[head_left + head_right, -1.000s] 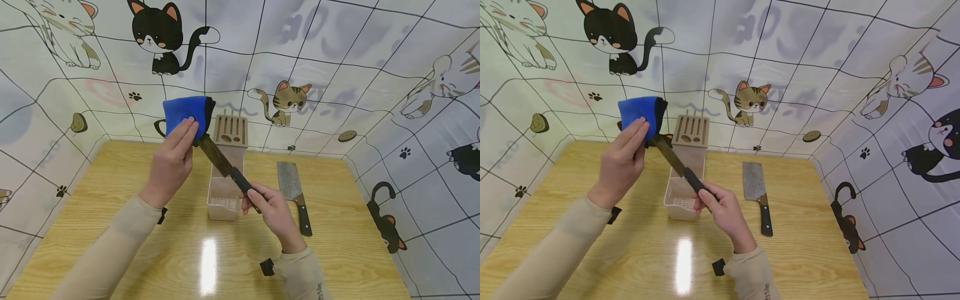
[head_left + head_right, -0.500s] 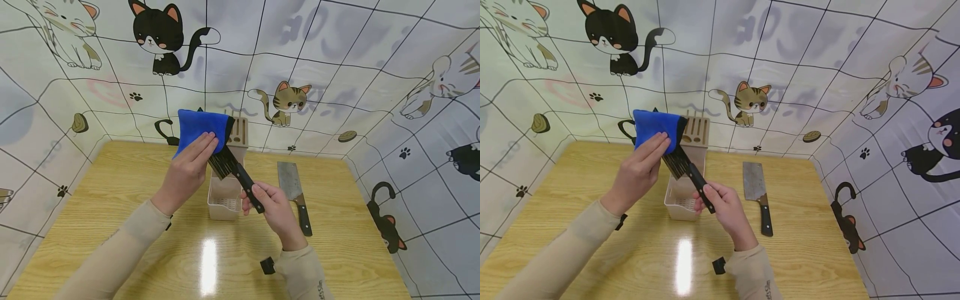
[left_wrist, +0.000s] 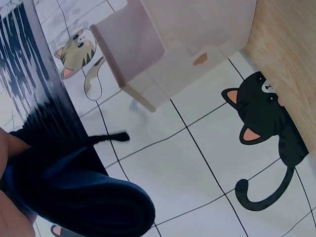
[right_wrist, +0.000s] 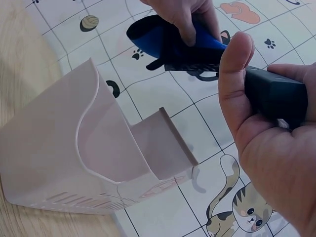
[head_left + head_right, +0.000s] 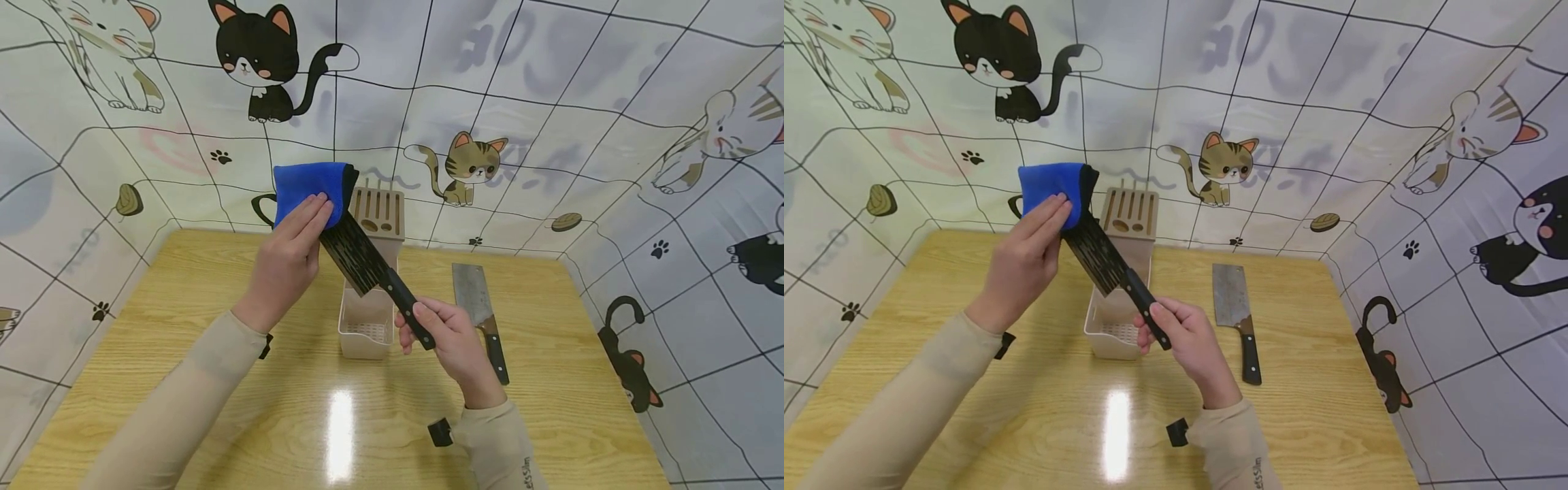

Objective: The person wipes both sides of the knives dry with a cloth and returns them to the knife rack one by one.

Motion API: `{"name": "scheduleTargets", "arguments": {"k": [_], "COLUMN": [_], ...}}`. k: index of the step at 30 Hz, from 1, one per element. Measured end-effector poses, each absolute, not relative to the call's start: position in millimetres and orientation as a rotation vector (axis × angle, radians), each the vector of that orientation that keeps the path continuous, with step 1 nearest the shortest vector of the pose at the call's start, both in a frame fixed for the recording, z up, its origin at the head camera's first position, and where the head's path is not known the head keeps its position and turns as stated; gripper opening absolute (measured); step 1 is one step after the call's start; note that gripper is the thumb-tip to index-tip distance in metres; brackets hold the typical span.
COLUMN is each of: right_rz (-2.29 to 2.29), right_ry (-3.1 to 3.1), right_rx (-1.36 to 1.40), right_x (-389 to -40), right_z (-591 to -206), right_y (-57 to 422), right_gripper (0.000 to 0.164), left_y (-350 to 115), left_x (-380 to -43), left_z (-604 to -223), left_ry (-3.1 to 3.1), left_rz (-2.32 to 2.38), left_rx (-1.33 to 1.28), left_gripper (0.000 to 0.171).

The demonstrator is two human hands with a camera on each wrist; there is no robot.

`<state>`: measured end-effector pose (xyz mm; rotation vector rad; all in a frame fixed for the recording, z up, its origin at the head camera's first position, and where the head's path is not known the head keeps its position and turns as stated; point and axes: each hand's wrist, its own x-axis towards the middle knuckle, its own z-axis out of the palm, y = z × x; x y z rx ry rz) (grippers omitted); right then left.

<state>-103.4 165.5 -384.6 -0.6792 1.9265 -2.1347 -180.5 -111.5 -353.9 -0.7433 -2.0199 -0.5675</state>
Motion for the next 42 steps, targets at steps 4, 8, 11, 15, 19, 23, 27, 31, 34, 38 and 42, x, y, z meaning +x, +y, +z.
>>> {"name": "scheduleTargets", "arguments": {"k": [4,8,11,15,19,23,27,31,34,38,42], "right_rz": [-2.147,-2.164,-2.164,-2.157,-2.155,-2.162,-2.173,-2.183,-2.188,-2.193,-2.202], "right_ry": [1.906,1.888,1.899,1.920,1.927,1.927,1.926,1.933,1.939,1.944,1.939], "right_rx": [-0.693,-0.703,-0.698,-0.674,-0.652,-0.624,-0.587,-0.570,-0.564,-0.555,-0.556], "right_x": [-103.3,-103.3,-103.5,-104.1,-104.6,-104.0,-103.3,-103.8,-104.5,-105.2,-105.7], "right_z": [-384.7,-384.3,-383.6,-382.4,-381.4,-379.4,-378.2,-379.1,-380.0,-379.9,-379.1], "right_y": [166.2,166.4,165.7,164.0,162.4,160.6,159.2,159.6,160.1,160.0,159.3], "right_gripper": [0.039,0.039,0.040,0.040,0.040,0.041,0.041,0.040,0.041,0.041,0.041], "left_y": [-116.1,-117.9,-117.1,-113.4,-106.6,-99.7,-95.6,-92.7,-90.3,-87.2,-83.4], "left_x": [-182.6,-181.5,-179.5,-176.4,-173.2,-168.8,-164.2,-161.6,-160.4,-158.1,-155.5], "left_z": [-351.4,-350.0,-351.2,-353.3,-355.8,-358.5,-360.8,-363.4,-365.6,-368.1,-370.1], "left_ry": [-2.037,-2.056,-2.058,-2.050,-2.021,-1.996,-2.000,-1.992,-1.978,-1.973,-1.965], "left_rz": [-0.583,-0.592,-0.575,-0.529,-0.491,-0.483,-0.480,-0.474,-0.475,-0.473,-0.474], "left_rx": [-0.701,-0.681,-0.688,-0.714,-0.744,-0.778,-0.823,-0.868,-0.886,-0.903,-0.917], "left_gripper": [0.041,0.040,0.041,0.040,0.039,0.040,0.041,0.041,0.042,0.043,0.044]}}
